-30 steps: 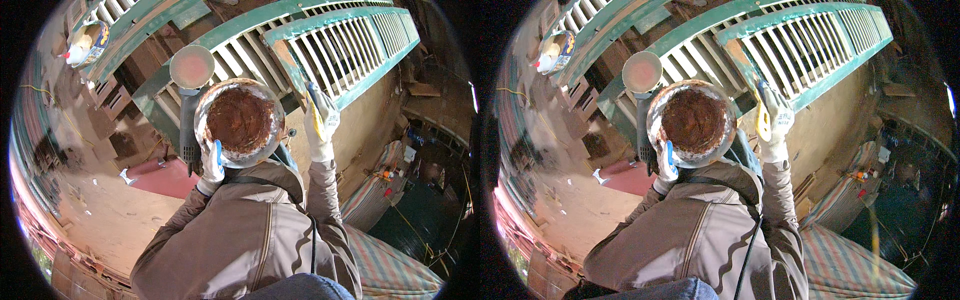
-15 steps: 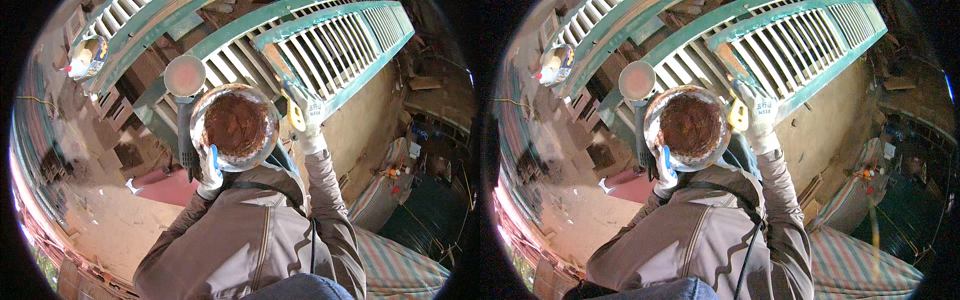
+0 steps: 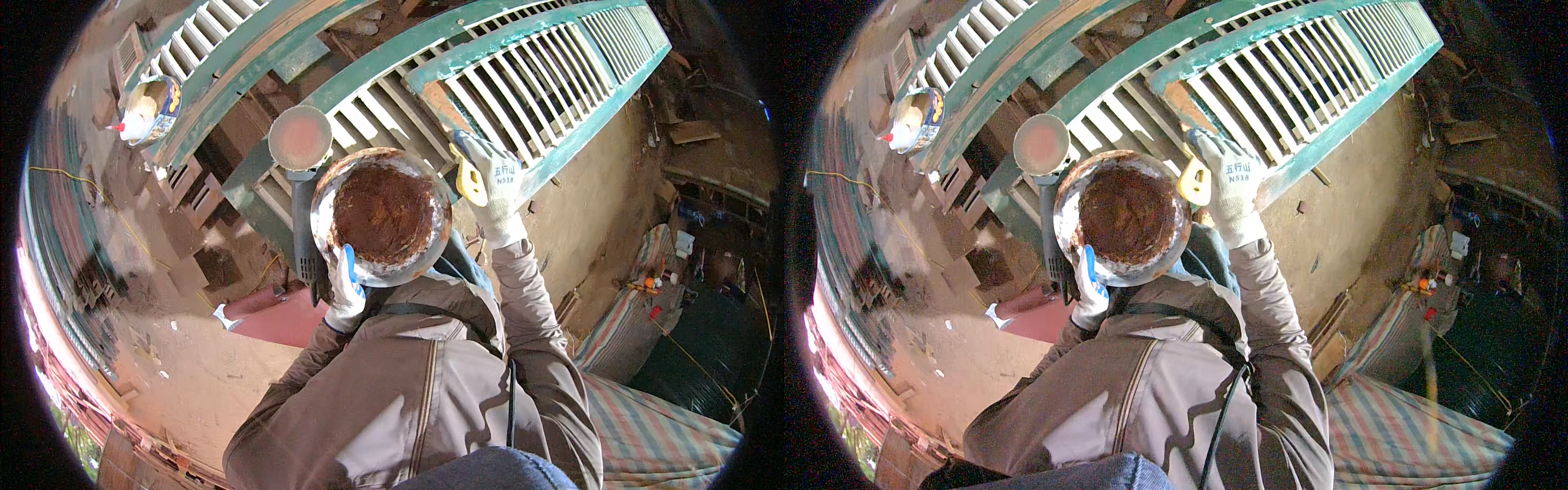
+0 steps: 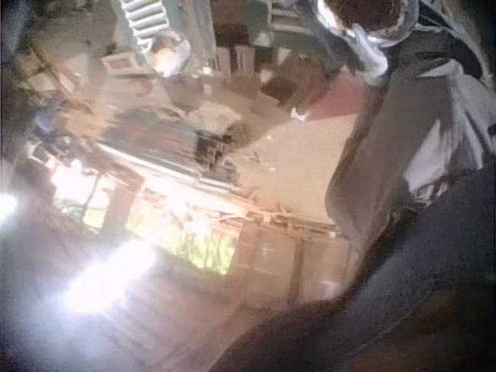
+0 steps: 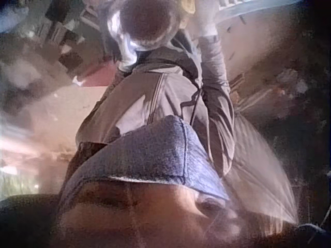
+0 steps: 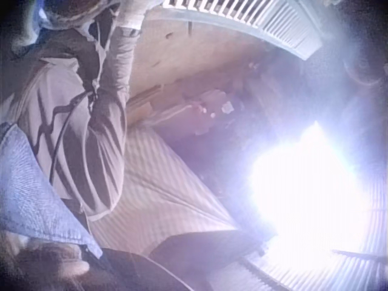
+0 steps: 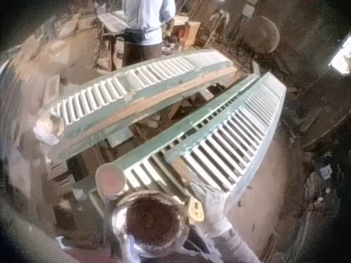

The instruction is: The person uses an orbital sander to smooth the surface of a green slatted wooden frame. After sanding, they use a putty knife to apply a brown filler paste from a bowl into the gaps between the slats.

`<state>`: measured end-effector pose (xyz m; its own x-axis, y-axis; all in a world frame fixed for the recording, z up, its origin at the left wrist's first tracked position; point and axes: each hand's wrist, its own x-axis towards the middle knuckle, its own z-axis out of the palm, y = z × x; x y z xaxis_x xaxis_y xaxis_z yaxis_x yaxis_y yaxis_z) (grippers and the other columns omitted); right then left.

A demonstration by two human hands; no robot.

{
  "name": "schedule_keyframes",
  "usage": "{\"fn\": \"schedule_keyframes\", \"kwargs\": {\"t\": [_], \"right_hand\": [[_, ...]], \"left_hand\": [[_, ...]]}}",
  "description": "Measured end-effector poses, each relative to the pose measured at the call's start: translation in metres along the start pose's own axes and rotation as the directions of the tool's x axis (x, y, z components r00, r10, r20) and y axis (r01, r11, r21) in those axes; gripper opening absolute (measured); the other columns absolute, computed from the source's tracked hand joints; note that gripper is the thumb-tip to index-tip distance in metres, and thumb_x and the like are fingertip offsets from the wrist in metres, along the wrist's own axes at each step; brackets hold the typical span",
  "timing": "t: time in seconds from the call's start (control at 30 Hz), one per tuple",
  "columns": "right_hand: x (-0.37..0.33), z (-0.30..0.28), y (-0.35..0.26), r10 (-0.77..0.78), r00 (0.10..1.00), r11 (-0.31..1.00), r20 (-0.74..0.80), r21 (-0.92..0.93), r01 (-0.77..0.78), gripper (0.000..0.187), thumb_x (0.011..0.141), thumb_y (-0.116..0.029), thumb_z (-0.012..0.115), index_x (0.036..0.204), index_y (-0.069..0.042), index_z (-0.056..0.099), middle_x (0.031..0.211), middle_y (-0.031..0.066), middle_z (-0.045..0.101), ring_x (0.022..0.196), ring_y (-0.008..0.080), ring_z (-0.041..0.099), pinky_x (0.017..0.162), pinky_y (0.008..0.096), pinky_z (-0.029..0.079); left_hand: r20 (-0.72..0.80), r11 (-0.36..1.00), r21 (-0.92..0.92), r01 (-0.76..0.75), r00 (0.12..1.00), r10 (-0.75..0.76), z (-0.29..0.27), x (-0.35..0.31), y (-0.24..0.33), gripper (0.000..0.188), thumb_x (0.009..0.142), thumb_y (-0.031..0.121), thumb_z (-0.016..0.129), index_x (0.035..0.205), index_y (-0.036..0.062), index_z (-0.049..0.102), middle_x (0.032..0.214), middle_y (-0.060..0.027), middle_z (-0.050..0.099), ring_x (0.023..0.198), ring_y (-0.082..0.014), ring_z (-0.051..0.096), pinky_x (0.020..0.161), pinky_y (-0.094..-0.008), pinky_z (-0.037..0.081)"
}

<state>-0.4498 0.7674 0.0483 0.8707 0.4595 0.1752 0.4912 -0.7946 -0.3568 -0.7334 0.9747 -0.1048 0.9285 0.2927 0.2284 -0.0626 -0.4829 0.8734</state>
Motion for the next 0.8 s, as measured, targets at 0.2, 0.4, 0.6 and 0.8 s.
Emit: {"fn": "schedule_keyframes", "kwargs": {"t": [0.2,0.4,0.6,0.8], "right_hand": [[-0.002,0.005,0.001,-0.009,0.983,0.998,-0.184,-0.057,-0.001,0.040,0.084,-0.017,0.067,0.123,-0.009,0.068,0.119,0.0132,0.072,0.105,0.0327,0.069,0.088,0.0427,0.052],[-0.072,-0.008,-0.017,0.140,0.988,0.988,-0.066,0.066,-0.136,0.044,0.085,-0.023,0.062,0.128,-0.014,0.068,0.120,0.0089,0.071,0.109,0.0286,0.067,0.090,0.0410,0.052],[-0.161,-0.036,0.000,0.681,0.725,0.579,-0.107,0.684,-0.443,0.028,0.097,-0.013,0.069,0.124,-0.004,0.067,0.110,0.0065,0.072,0.096,0.0178,0.069,0.085,0.0297,0.054],[-0.204,-0.062,0.049,0.927,0.326,-0.054,0.185,0.927,-0.372,0.039,0.098,-0.036,0.071,0.124,-0.008,0.064,0.102,0.0017,0.066,0.080,0.0117,0.063,0.065,0.0278,0.052]], "left_hand": [[0.067,0.998,0.005,0.059,0.996,-0.060,-0.003,-0.006,-0.016,0.050,0.100,0.001,0.045,0.150,-0.0027,0.042,0.162,-0.0297,0.027,0.153,-0.0441,0.024,0.122,-0.0532,0.026],[-0.091,0.988,-0.130,0.088,0.991,-0.101,0.009,-0.010,-0.013,0.060,0.104,0.025,0.046,0.154,-0.0056,0.033,0.157,-0.0206,0.041,0.142,-0.0344,0.044,0.119,-0.0448,0.032],[0.037,0.829,-0.373,0.417,0.899,-0.436,-0.007,-0.004,0.002,0.072,0.080,0.000,0.045,0.151,-0.0040,0.034,0.151,-0.0222,0.046,0.142,-0.0340,0.043,0.120,-0.0443,0.030],[0.114,0.881,-0.259,0.396,0.918,-0.379,-0.027,0.034,0.028,0.052,0.092,-0.003,0.047,0.144,0.0014,0.045,0.145,-0.0169,0.051,0.136,-0.0306,0.048,0.118,-0.0435,0.035]]}}
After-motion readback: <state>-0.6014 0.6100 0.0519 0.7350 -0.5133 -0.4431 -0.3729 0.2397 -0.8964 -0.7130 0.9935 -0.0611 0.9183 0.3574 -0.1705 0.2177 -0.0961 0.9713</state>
